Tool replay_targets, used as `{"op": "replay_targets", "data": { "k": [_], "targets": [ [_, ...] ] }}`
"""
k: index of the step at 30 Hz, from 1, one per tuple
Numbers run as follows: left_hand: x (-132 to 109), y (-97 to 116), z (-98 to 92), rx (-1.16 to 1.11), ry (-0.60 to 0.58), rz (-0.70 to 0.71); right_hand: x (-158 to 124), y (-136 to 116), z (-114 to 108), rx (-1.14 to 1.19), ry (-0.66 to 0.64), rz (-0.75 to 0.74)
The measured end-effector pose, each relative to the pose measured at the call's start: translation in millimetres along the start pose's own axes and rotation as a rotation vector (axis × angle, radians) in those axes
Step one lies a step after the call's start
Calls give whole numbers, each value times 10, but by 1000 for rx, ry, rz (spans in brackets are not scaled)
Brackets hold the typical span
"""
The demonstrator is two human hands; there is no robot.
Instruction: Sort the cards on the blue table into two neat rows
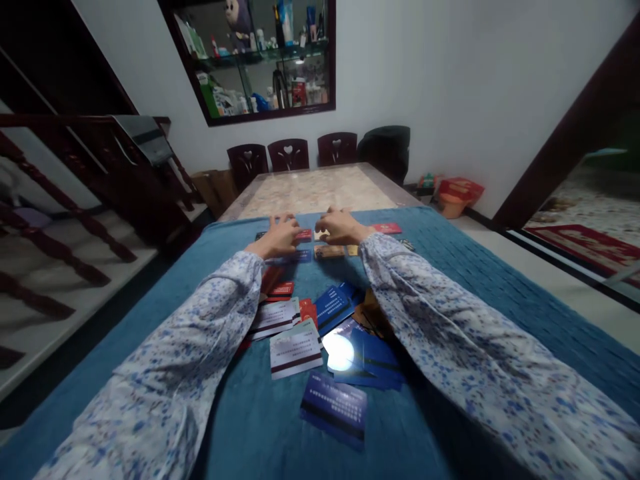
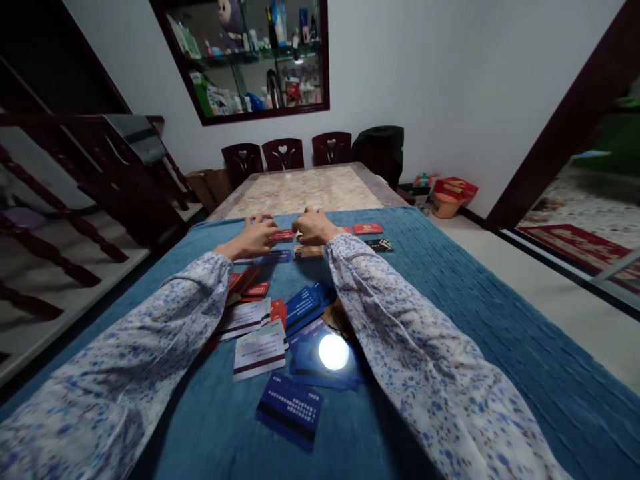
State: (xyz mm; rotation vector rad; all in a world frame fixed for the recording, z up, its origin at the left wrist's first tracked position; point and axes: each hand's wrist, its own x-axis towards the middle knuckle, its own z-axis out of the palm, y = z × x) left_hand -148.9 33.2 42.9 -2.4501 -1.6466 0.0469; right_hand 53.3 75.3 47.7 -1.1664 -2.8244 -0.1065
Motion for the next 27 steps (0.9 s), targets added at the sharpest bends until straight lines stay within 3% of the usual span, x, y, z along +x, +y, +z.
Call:
{"op": "replay_targets", "data": {
  "k": [14,27],
  "targets": [
    [-734,-22,-49,-10,14,-58,-195,-596,39,60,103,-85],
    [-1392,50,206,44,-18,-254,-142,-998,233,91,94,-217]
  ]
}}
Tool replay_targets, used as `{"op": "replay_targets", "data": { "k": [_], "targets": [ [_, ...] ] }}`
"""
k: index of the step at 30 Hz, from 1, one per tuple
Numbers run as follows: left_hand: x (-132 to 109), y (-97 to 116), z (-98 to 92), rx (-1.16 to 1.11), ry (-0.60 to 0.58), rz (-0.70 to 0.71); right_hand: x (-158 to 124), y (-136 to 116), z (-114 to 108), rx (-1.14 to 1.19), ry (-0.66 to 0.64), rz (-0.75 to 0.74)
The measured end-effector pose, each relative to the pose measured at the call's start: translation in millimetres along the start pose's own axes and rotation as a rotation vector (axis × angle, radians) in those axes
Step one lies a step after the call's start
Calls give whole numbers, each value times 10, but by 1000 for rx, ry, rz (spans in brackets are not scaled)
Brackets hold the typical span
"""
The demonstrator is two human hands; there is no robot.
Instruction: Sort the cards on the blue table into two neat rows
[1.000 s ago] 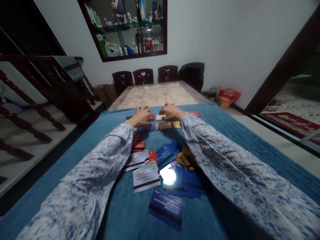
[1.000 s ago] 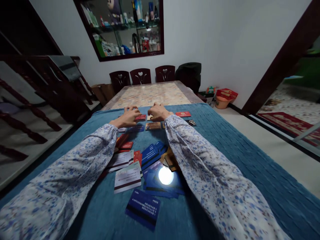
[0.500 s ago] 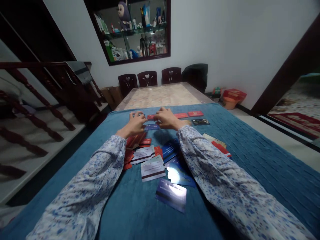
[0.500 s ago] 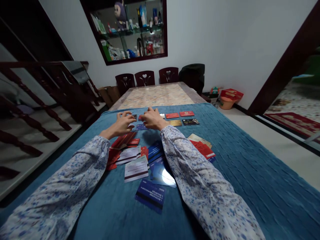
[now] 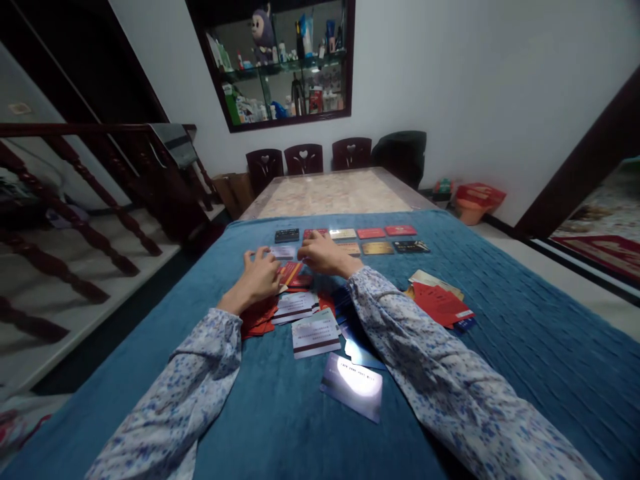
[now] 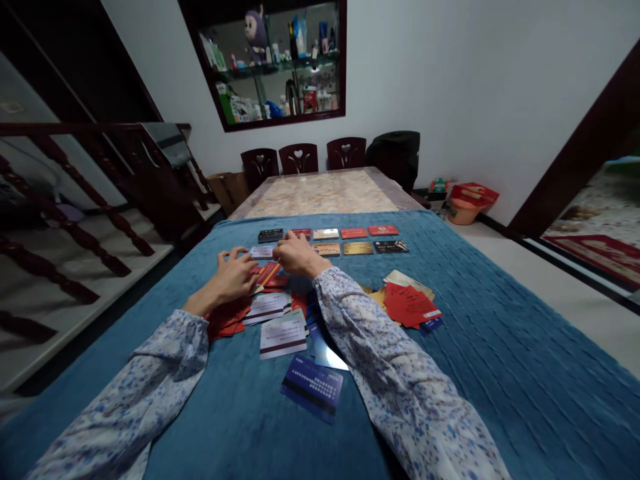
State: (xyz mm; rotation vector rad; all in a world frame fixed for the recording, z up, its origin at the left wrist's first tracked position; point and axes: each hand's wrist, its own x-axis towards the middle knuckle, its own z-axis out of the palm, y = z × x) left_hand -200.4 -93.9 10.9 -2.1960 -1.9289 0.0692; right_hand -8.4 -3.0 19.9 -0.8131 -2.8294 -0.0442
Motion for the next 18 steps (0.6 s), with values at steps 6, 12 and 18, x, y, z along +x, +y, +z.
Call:
{"op": "replay_targets", "data": {
  "k": [6,12,18],
  "targets": [
    [-150,18,171,45,6,-78,81,-101,196,27,-29,-35],
    [-167,33,277,65,-12,-100,67,-186,346,30,-112,-34],
    [-171,61,264,0,-31,-105,31,-218,332,69,-118,-23]
  ]
}}
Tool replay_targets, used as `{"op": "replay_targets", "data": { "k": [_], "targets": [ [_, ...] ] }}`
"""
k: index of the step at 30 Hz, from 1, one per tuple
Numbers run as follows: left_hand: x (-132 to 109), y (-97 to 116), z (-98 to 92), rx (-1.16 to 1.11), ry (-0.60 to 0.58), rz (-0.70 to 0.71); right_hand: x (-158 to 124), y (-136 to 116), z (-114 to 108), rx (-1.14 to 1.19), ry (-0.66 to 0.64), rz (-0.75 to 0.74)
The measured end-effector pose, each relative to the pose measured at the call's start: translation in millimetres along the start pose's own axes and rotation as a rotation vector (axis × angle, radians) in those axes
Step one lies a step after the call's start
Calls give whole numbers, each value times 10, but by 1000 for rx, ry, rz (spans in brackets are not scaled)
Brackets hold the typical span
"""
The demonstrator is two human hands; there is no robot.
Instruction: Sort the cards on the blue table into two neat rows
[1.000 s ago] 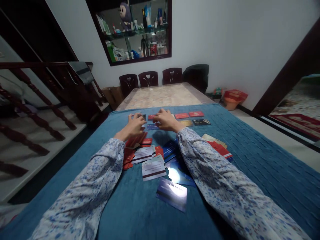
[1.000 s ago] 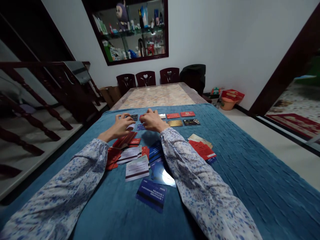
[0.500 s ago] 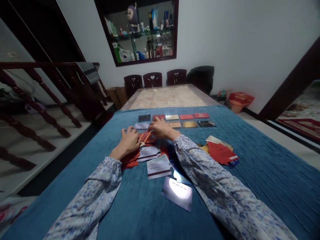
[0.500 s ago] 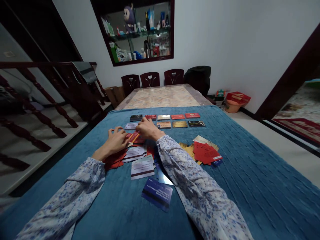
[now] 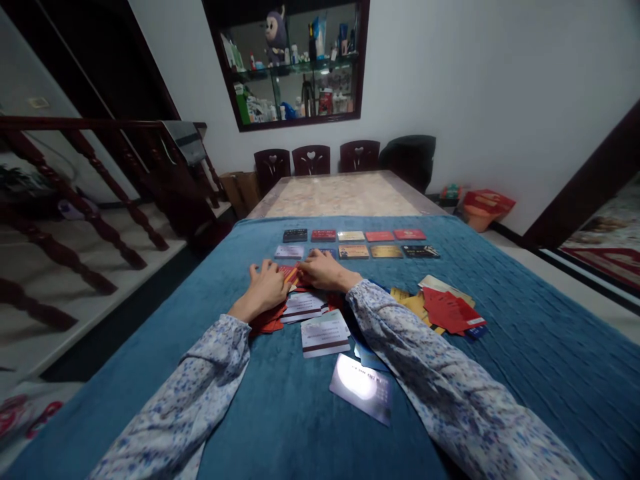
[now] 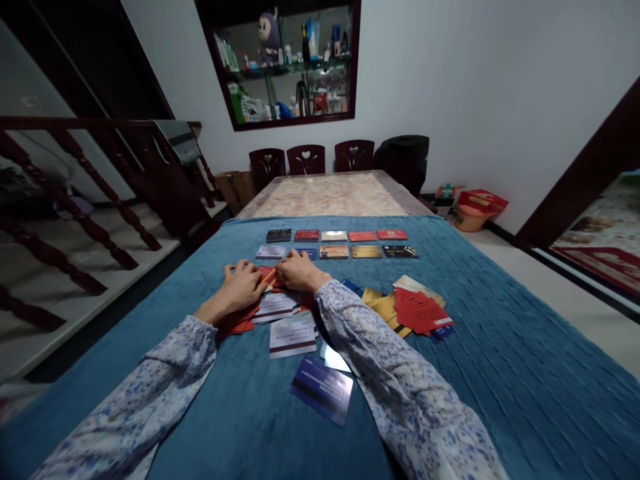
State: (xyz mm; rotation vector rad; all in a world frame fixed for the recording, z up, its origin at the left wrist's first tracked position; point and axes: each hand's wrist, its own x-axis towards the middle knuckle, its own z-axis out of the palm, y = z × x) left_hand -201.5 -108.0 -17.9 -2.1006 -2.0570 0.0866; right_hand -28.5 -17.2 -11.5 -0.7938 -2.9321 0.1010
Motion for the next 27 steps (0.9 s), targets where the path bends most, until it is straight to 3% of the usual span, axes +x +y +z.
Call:
{"op": "replay_targets", "data": {
  "k": [10,19,27],
  "targets": [
    [21,-3,-13,-200,-41,27,-11,51,-9,4,73,26],
    [19,-79,-160,-161,-133,10,-2,46,25,51,-31,-52],
    [4,-93,-202,-152,-134,116,2,60,10,52,-36,-68]
  ]
}}
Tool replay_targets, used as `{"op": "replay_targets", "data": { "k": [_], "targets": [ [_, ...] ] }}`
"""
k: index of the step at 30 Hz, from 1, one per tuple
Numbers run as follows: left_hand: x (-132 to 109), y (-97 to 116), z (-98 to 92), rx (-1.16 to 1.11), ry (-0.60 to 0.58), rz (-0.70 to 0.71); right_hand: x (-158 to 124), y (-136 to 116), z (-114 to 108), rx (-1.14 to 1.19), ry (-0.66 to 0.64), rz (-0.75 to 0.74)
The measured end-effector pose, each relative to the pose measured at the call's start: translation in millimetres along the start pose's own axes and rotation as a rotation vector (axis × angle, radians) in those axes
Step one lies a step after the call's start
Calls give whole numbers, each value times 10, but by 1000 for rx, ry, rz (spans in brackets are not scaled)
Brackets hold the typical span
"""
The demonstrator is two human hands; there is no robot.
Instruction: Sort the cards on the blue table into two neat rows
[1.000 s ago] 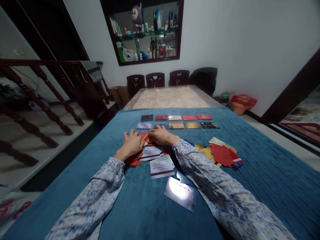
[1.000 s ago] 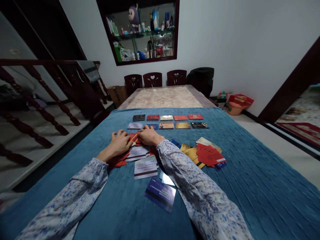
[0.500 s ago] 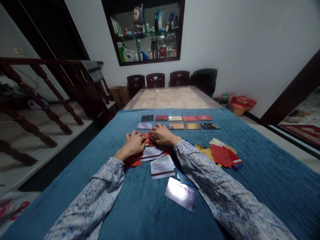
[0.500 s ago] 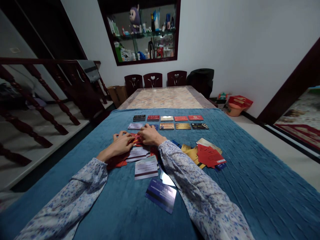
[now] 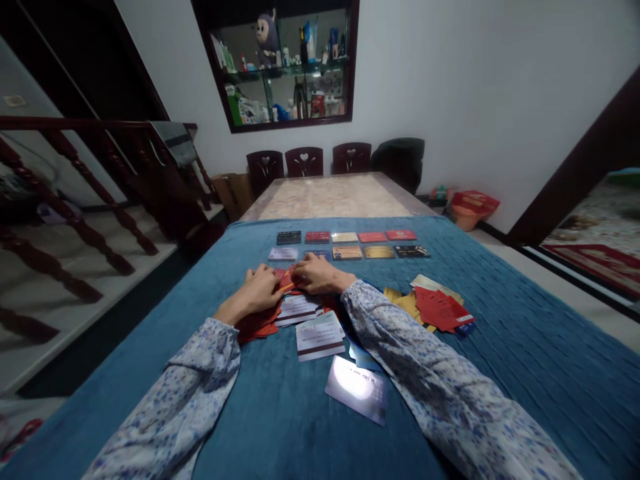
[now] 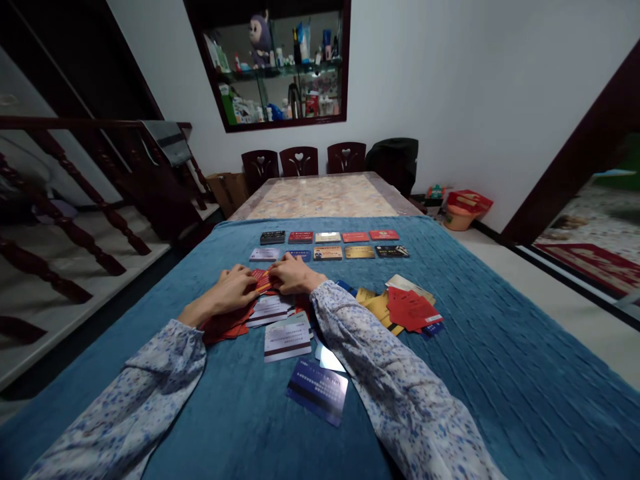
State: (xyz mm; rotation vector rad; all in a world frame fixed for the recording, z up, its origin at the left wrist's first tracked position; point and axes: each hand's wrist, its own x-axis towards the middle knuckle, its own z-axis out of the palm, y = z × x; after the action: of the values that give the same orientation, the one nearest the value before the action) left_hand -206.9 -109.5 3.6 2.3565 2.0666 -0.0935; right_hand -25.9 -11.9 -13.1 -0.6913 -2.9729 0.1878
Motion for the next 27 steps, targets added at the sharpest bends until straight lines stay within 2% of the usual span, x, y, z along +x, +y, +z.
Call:
{"op": "replay_targets", "data": {
  "k": [7,18,27],
  "targets": [
    [-24,24,-44,50,32,70,-32,-26,-51,0,32,-34],
    [-12,-112,-177,-68,82,115,-22,-22,-74,-3,117,-2],
    [36,-226,-147,-174,164,102,27,3,-24,4,198,56]
  ]
}}
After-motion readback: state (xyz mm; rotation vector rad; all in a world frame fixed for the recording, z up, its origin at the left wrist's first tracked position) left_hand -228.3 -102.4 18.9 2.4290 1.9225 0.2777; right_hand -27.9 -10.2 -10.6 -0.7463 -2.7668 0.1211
